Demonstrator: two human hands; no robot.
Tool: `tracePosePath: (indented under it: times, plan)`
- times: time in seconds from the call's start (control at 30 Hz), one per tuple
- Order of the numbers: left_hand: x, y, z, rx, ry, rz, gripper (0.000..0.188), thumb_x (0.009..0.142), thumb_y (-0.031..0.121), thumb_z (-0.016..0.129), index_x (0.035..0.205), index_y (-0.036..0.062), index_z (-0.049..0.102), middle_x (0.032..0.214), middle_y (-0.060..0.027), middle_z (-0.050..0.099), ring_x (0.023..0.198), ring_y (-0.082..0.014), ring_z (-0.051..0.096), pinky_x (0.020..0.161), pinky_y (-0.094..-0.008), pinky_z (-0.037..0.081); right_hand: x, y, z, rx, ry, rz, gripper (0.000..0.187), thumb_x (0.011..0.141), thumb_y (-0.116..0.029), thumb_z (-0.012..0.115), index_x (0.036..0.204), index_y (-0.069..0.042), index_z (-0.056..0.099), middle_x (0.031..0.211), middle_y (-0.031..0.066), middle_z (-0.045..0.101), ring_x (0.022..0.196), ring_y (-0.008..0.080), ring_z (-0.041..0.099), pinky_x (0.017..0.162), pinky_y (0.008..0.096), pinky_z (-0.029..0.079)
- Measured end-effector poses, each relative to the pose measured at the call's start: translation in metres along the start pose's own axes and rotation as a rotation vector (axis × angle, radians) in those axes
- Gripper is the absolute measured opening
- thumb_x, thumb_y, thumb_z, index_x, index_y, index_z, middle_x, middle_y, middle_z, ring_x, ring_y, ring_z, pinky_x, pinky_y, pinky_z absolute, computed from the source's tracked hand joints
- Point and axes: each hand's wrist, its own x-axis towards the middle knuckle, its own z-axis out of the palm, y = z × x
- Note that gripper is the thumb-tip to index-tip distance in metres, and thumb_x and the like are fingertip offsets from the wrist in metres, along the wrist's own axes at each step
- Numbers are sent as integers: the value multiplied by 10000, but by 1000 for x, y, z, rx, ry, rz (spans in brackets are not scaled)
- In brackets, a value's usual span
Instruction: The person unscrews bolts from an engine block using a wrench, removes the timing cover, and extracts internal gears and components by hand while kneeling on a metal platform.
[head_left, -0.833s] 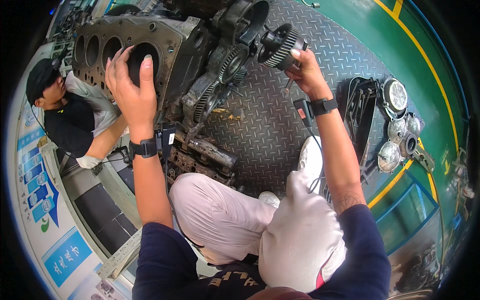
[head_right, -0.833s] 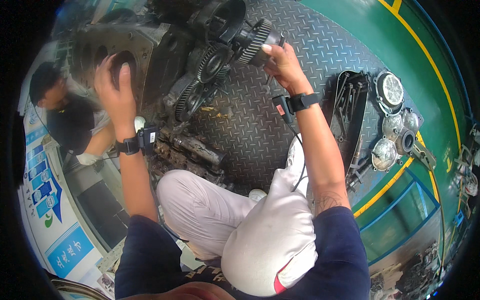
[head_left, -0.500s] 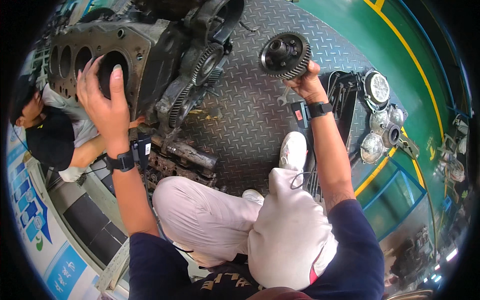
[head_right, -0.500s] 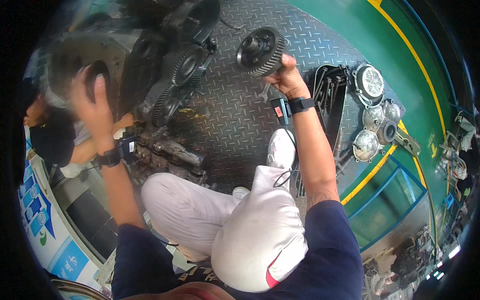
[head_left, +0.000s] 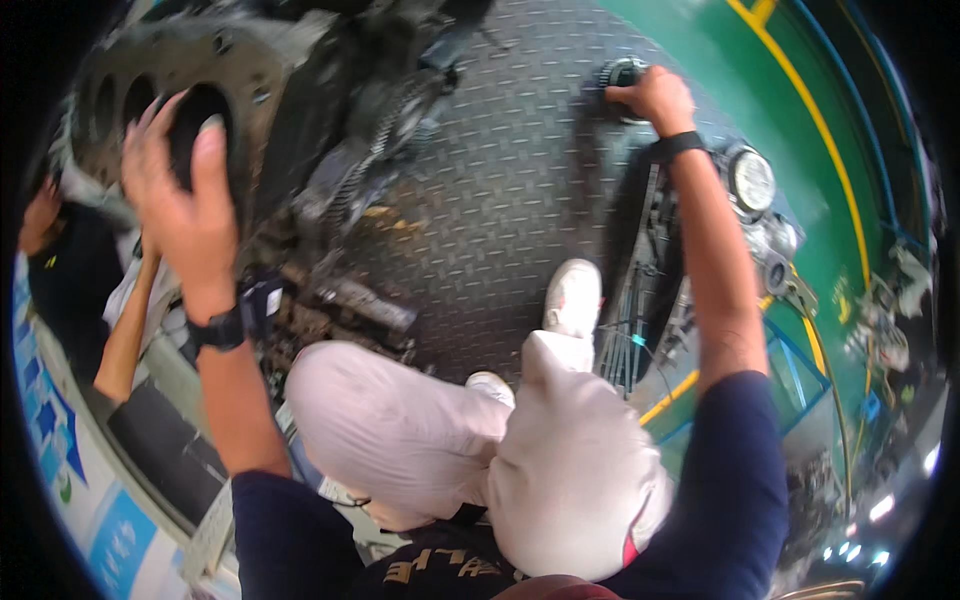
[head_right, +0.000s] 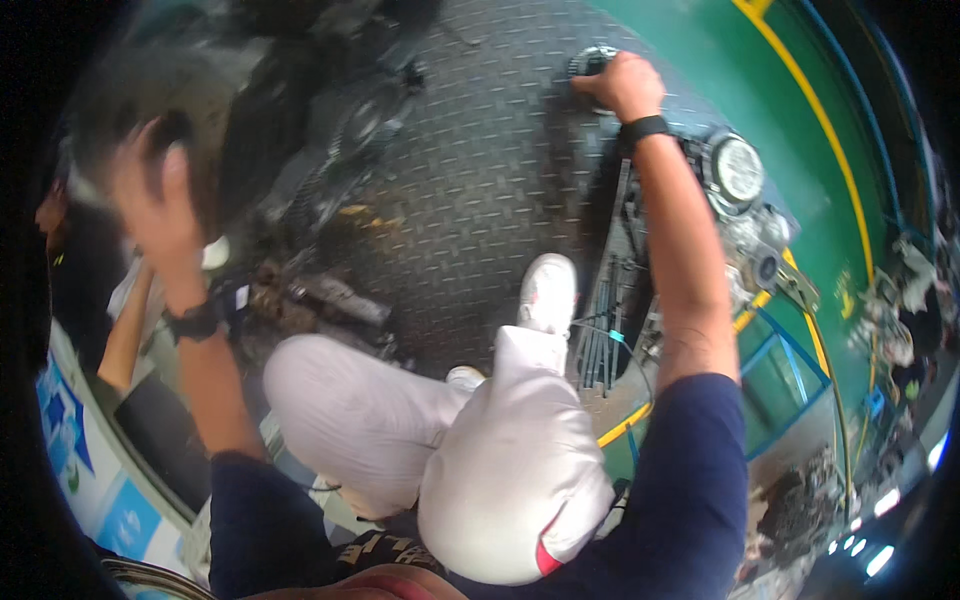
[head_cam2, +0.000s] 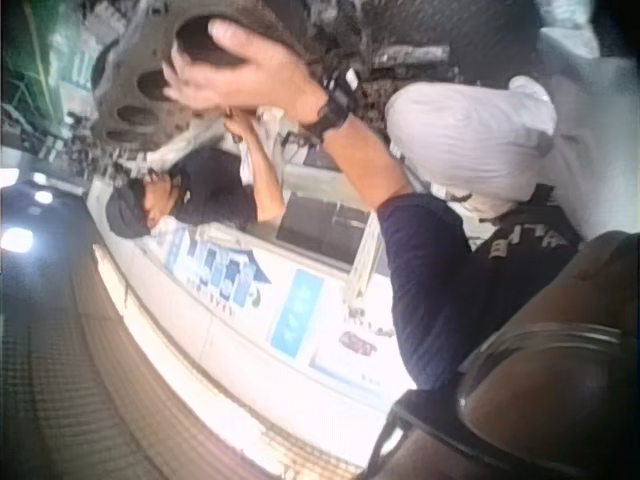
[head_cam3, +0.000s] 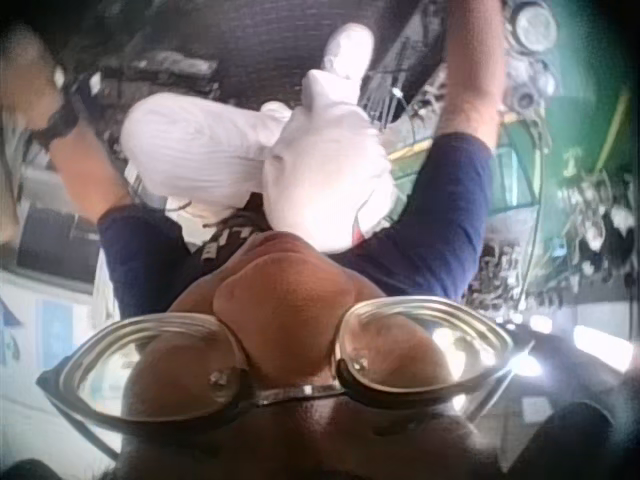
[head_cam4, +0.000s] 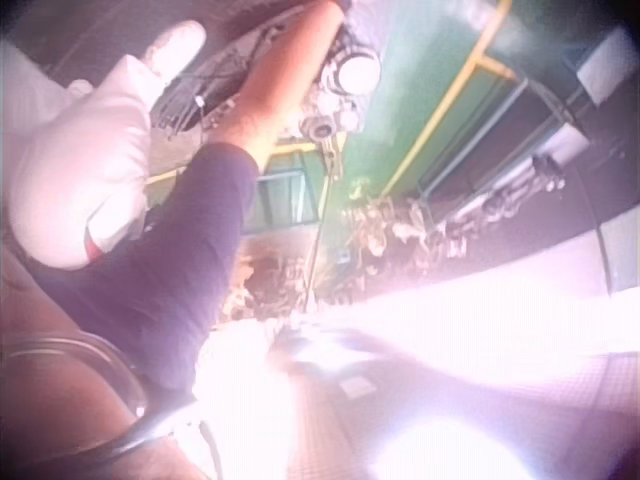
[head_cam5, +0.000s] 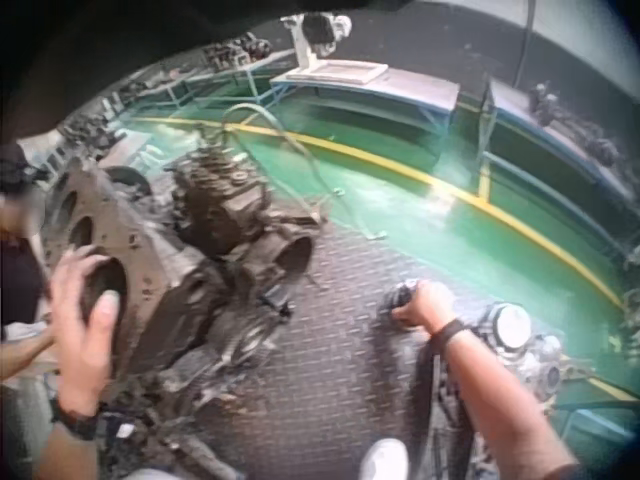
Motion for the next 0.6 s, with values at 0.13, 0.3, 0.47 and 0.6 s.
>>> tracePosePath:
  times: [0.13, 0.3, 0.47, 0.6]
  plan:
    - [-1, 1, 5, -27, 28, 7, 430, 963, 366, 667, 1249, 45, 670, 1323, -181, 633, 1305, -401, 506, 1194, -503, 284, -2, -23, -3, -97, 4, -150, 605, 673, -480, 891, 1008, 4, 754, 1006, 199, 763, 966, 355, 752, 822, 433, 611]
    - [0, -12, 3, -81, 9, 26, 429, 962, 381, 666, 1224, 42, 677, 1305, -164, 648, 1296, -388, 511, 1193, -498, 283, -6, -22, 0, -108, 42, -208, 598, 719, -409, 895, 1086, 12, 680, 1081, 235, 735, 981, 388, 737, 828, 459, 607]
    - [-3, -14, 12, -69, 70, 47, 440, 958, 406, 668, 1209, 46, 686, 1260, -160, 670, 1262, -380, 537, 1174, -494, 301, -34, -24, 17, -47, 117, -169, 693, 763, -443, 864, 1206, 11, 584, 1097, 271, 711, 1030, 432, 708, 844, 482, 597]
    - [1, -16, 8, -37, 101, 94, 446, 955, 425, 674, 1181, 42, 695, 1233, -159, 680, 1224, -363, 568, 1174, -493, 313, -74, -58, 39, 298, 196, -273, 678, 810, -454, 829, 1230, 5, 561, 1114, 270, 698, 991, 433, 700, 835, 507, 577]
